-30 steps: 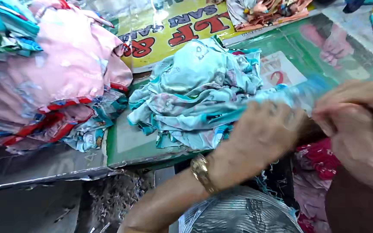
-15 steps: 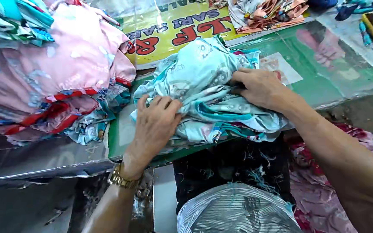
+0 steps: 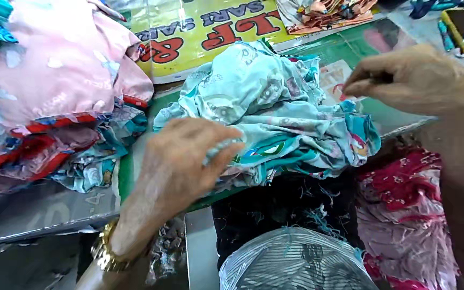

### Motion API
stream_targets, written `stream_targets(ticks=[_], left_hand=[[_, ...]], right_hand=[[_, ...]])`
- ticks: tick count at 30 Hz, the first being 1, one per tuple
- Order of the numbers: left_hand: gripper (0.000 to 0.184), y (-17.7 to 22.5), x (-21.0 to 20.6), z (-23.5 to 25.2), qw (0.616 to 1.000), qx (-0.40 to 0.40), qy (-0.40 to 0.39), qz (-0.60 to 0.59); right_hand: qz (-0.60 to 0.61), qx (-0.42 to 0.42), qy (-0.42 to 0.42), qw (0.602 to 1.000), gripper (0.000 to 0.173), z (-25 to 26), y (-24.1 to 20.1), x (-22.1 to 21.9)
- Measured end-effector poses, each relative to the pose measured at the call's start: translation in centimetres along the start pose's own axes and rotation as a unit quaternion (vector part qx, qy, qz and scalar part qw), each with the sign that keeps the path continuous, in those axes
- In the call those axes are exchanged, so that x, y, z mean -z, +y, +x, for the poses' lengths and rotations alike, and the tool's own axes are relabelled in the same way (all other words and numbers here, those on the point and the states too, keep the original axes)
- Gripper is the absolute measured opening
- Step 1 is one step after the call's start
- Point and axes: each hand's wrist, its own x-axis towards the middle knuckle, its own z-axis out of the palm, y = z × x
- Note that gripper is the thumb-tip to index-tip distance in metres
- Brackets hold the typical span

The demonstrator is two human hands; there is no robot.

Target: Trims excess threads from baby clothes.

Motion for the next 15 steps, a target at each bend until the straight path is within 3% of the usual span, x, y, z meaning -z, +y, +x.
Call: stream_targets(ticks=[4, 8, 12, 15], left_hand=[[0.047, -2.3, 0.2, 2.0, 0.976, 0.148, -0.034, 0.154], [0.056, -3.8, -1.0, 1.4, 0.96, 0.228, -0.023, 0.161], [0.048, -3.9, -1.2, -0.2, 0.952, 0.278, -0.01, 0.129], [0.029, -4.2, -1.6, -0.9, 0.958, 0.25, 0.028, 0.136]], right_hand=[[0.039, -0.022, 0.088, 0.995, 0.026, 5.6, -1.5, -2.1], [0.112, -0.072, 0.124, 0.983, 0.035, 12.4, -0.7, -4.7], [0.166, -0.047, 0.041, 0.984, 0.044, 16.2, -0.5, -7.0], [0.13, -0.001, 0.002, 0.992, 0.021, 16.9, -0.2, -8.6]])
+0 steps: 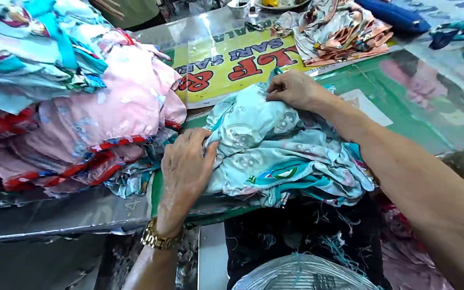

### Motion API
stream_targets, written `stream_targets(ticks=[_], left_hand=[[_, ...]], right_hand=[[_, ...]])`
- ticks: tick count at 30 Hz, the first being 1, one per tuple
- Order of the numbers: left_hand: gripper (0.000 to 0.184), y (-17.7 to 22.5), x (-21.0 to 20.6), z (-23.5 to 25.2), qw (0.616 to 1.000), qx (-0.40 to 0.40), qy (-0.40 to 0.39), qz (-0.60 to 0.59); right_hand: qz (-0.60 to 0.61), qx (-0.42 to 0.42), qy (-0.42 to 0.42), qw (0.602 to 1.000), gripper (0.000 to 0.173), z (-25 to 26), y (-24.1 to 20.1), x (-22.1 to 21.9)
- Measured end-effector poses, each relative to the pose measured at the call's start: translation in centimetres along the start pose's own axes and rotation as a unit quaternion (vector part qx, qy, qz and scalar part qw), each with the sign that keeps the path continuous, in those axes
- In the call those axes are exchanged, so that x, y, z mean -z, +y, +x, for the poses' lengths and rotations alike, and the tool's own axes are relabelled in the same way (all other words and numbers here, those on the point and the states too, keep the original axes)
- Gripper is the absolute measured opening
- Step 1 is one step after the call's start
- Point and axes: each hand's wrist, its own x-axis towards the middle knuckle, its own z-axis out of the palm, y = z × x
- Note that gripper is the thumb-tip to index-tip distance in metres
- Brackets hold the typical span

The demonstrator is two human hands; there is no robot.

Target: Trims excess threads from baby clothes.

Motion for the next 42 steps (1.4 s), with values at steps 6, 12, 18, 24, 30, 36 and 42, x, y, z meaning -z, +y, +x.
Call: stream_targets(ticks=[6, 12, 18, 24, 30, 36, 42], left_hand=[[0.025, 3.3, 1.0, -0.1, 0.988, -0.086, 0.111, -0.07], [0.025, 5.2, -2.8, -1.4, 0.969, -0.2, 0.063, -0.131], [0.018, 4.5, -4.8, -4.1, 0.953, -0.245, 0.028, -0.177], [0.014, 4.5, -3.3, -3.8, 0.939, -0.243, 0.086, -0.228], [0.018, 5.6, -2.5, -3.7, 0.928, -0.319, -0.03, -0.19], [0.015, 5.6, -2.6, -4.0, 0.928, -0.329, 0.021, -0.172], [0.04, 4.1, -2.6, -1.0, 0.974, -0.224, -0.02, -0.035]], right_hand=[[0.153, -0.028, 0.182, 0.971, 0.014, -5.1, 0.6, 6.3], [0.095, 0.0, 0.157, 0.983, 0.022, -4.9, -1.6, 7.0], [-0.019, 0.039, -0.028, 0.999, 0.021, 1.3, -0.9, 0.0], [0.045, 0.061, 0.132, 0.988, 0.017, -2.9, -0.4, 3.5], [-0.063, 0.118, 0.194, 0.972, 0.017, -16.2, 1.3, 8.3], [-0.106, 0.053, 0.075, 0.99, 0.013, -22.6, 2.2, 6.6], [-0.082, -0.014, 0.189, 0.978, 0.019, -21.8, -1.1, 7.1]])
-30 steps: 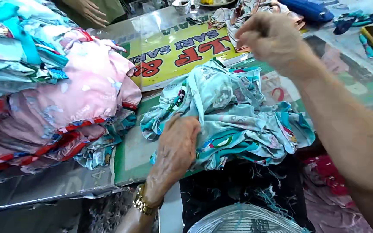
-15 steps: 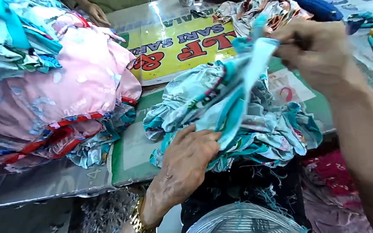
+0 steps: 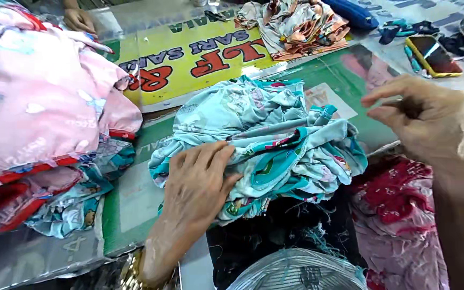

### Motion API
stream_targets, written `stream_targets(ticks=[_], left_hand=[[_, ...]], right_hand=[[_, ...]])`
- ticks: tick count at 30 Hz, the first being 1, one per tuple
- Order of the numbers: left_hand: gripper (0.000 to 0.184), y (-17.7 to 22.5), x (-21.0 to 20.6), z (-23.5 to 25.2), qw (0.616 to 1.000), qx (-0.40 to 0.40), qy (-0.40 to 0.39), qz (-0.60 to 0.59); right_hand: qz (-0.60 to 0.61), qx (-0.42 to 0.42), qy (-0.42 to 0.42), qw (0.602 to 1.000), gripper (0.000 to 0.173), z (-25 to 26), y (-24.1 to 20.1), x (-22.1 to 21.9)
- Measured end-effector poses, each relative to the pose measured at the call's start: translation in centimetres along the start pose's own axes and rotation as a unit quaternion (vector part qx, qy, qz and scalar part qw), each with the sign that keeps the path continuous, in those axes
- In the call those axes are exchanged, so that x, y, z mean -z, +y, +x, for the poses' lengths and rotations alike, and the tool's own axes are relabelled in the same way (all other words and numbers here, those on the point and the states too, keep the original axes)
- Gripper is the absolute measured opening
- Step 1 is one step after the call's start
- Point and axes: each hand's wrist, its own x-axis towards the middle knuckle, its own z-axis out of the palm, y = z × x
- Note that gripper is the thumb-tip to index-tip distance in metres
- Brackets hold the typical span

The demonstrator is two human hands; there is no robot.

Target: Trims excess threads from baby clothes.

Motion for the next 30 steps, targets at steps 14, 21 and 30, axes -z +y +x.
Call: stream_targets(ticks=[14, 21, 30], left_hand=[[0.035, 0.4, 0.5, -1.0, 0.995, -0.033, -0.036, -0.091], [0.028, -0.7, 4.6, -2.6, 0.988, -0.053, -0.055, -0.133], [0.033, -5.6, 4.6, 2.1, 0.965, 0.215, -0.066, -0.134]], right_hand=[[-0.023, 0.124, -0.036, 0.991, 0.015, 0.8, -0.6, -1.3], [-0.011, 0.179, -0.188, 0.966, 0.017, -1.5, -0.8, -0.4], [0.02, 0.013, -0.128, 0.992, 0.026, 11.4, -1.8, -5.9]])
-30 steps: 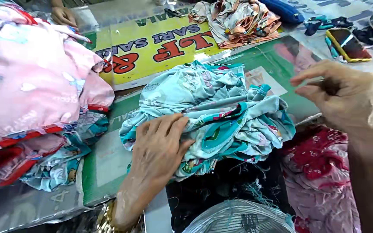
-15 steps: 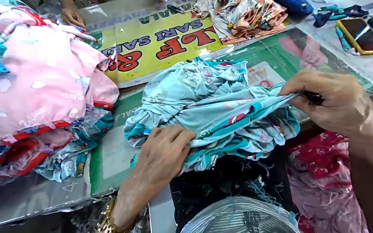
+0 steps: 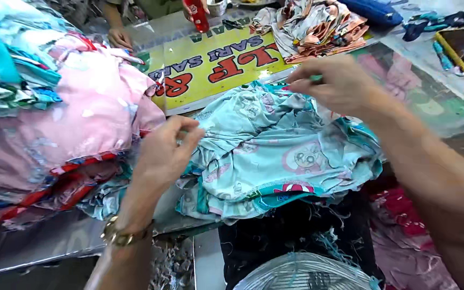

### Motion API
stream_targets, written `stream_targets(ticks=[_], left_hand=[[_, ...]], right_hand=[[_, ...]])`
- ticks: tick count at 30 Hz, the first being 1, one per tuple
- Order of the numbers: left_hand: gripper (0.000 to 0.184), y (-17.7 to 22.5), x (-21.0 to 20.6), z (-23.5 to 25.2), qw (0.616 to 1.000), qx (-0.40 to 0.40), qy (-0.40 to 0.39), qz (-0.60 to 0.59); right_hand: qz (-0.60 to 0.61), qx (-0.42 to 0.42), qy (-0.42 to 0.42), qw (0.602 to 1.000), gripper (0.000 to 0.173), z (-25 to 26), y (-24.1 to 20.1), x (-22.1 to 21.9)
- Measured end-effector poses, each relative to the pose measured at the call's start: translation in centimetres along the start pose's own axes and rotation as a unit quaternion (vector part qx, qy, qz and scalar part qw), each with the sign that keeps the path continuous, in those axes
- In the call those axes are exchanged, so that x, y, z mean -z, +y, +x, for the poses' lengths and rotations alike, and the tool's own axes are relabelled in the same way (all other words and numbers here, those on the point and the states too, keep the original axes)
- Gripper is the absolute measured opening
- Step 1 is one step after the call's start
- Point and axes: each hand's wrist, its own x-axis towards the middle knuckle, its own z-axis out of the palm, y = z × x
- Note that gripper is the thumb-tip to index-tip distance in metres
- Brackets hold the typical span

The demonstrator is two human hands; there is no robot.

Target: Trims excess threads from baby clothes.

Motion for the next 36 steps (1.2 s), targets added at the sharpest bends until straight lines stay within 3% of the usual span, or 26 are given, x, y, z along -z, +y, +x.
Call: stream_targets(ticks=[2, 4, 11, 13, 15, 16, 17, 19, 21, 24, 27, 29, 30, 32, 34, 36], left_hand=[[0.027, -0.3, -1.8, 1.0, 0.999, -0.005, -0.03, 0.028], [0.019, -0.6, -2.9, 1.3, 0.998, -0.047, -0.001, 0.046], [0.021, 1.9, -0.5, -1.1, 0.968, -0.179, 0.174, 0.041], [0.021, 2.6, -0.7, -2.7, 0.963, -0.248, 0.1, 0.042], [0.029, 2.5, -0.7, -3.6, 0.953, -0.294, -0.076, -0.007], [0.031, 2.2, -0.6, -3.8, 0.943, -0.296, -0.137, -0.061], [0.031, 2.0, -0.3, -3.8, 0.94, -0.277, -0.149, -0.129], [0.026, 2.0, 0.5, -3.3, 0.959, -0.218, -0.067, -0.168], [0.039, 2.6, 0.7, -2.2, 0.987, -0.157, 0.017, -0.042], [0.065, 3.5, -1.6, -1.1, 0.99, -0.101, -0.008, 0.102], [0.044, 4.9, -4.4, -1.6, 0.977, -0.165, 0.007, 0.135], [0.028, 5.9, -5.2, -2.7, 0.96, -0.234, 0.044, 0.146], [0.023, 6.2, -5.4, -3.3, 0.951, -0.262, 0.059, 0.154], [0.016, 6.1, -5.4, -4.6, 0.936, -0.292, 0.083, 0.176], [0.024, 5.5, -5.1, -5.6, 0.938, -0.283, 0.089, 0.178], [0.041, 5.0, -4.5, -6.1, 0.956, -0.25, 0.079, 0.132]], right_hand=[[0.002, -0.03, -0.083, 0.996, 0.027, 2.9, 1.5, -2.6], [0.001, -0.012, -0.107, 0.994, 0.019, 3.6, 2.7, -4.3], [0.044, 0.068, 0.136, 0.987, 0.021, -1.9, 2.8, 0.6], [0.043, 0.127, 0.105, 0.985, 0.019, -4.5, 3.2, 2.3], [0.051, 0.148, 0.002, 0.988, 0.013, -7.3, 3.9, 3.3], [0.061, 0.131, -0.052, 0.988, 0.012, -8.4, 4.4, 3.4], [0.073, 0.102, -0.085, 0.988, 0.012, -9.1, 4.7, 3.4], [0.09, 0.057, -0.066, 0.992, 0.013, -9.2, 4.3, 3.4], [0.069, 0.026, 0.008, 0.997, 0.018, -7.9, 3.5, 3.2], [0.076, 0.016, 0.059, 0.995, 0.022, -4.2, 2.0, 1.3], [0.095, -0.006, -0.048, 0.994, 0.042, -0.5, 1.3, -1.4], [0.09, 0.028, -0.092, 0.991, 0.021, 0.6, 1.8, -2.8], [0.09, 0.054, -0.076, 0.992, 0.012, 0.3, 2.0, -2.9], [0.099, 0.099, 0.017, 0.99, 0.01, -1.5, 2.3, -1.6], [0.106, 0.124, 0.101, 0.981, 0.013, -4.6, 2.6, 0.3], [0.125, 0.145, 0.098, 0.977, 0.011, -8.5, 3.4, 2.1]])
